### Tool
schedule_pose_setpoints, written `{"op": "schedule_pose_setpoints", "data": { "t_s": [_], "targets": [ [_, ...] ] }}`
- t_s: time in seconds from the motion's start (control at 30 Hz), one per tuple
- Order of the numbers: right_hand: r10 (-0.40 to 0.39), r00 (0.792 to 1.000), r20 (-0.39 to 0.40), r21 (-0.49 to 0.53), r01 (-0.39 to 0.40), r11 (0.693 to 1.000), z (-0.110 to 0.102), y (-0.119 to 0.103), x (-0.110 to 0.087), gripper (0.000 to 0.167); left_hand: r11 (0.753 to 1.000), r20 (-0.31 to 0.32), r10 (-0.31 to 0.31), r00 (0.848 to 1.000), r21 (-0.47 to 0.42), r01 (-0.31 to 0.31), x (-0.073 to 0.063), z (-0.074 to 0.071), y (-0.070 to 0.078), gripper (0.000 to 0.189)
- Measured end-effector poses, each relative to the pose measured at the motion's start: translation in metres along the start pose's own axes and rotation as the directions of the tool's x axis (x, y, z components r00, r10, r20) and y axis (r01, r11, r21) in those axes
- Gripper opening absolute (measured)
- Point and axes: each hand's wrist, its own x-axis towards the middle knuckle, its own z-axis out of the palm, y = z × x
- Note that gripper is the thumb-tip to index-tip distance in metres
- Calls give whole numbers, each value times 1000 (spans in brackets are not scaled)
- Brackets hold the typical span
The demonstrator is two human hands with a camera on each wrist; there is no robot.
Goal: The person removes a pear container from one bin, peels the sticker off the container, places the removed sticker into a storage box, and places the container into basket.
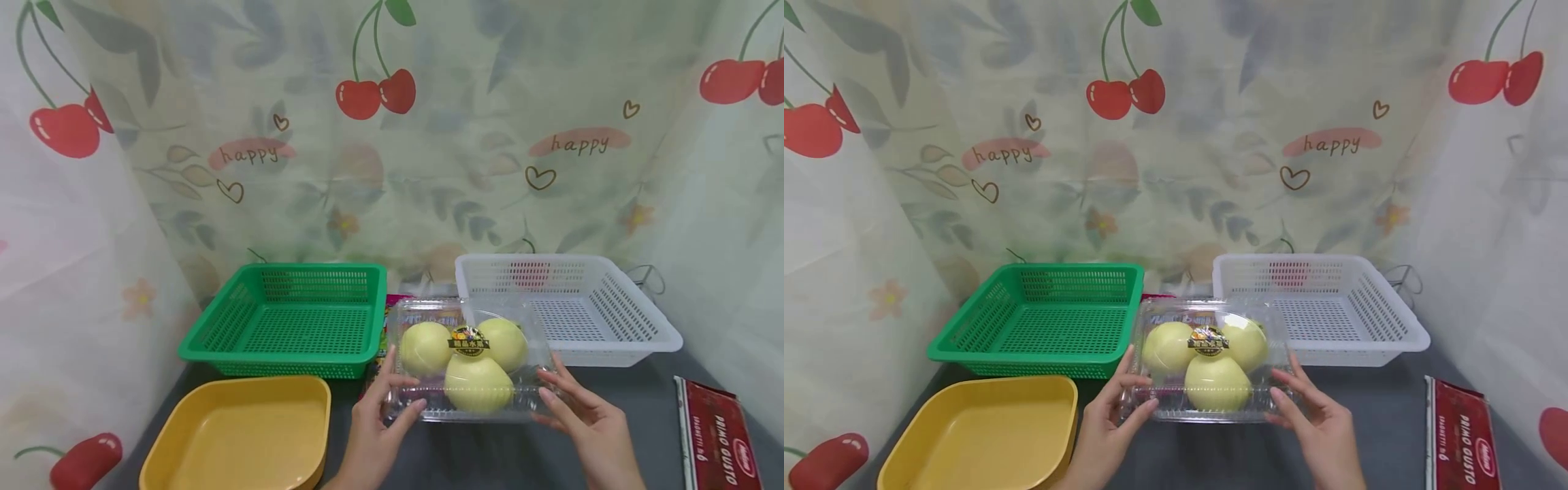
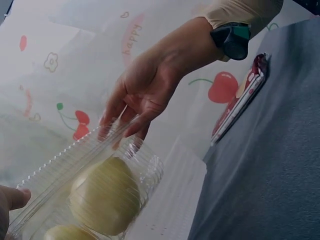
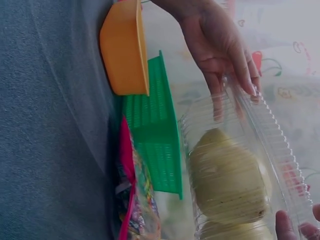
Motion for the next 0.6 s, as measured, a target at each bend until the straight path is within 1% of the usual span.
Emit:
{"op": "schedule_pose_setpoints", "data": {
  "t_s": [0.13, 0.3, 0.4, 0.5, 0.6],
  "targets": [
    [-11, 1000, -2, -34, 11, 999, 2, 3, -6, 48, 1000, 13, 5, 1000, -13, -5, -8, -4, 0, 18],
    [-53, 999, 2, -5, 53, 999, 4, 7, -13, 44, 1000, -29, 18, 999, 23, -17, -17, -7, 3, 18],
    [-64, 998, -4, 13, 64, 998, 5, 11, -17, 44, 1000, -53, 14, 999, 22, -13, -22, -8, 4, 17],
    [-57, 998, -25, 2, 57, 998, 7, 14, -21, 44, 1000, -63, 14, 998, 9, -13, -27, -11, 5, 17],
    [-29, 998, -52, -26, 28, 999, 9, 18, -24, 46, 1000, -78, 15, 997, 25, -13, -33, -12, 6, 17]
  ]
}}
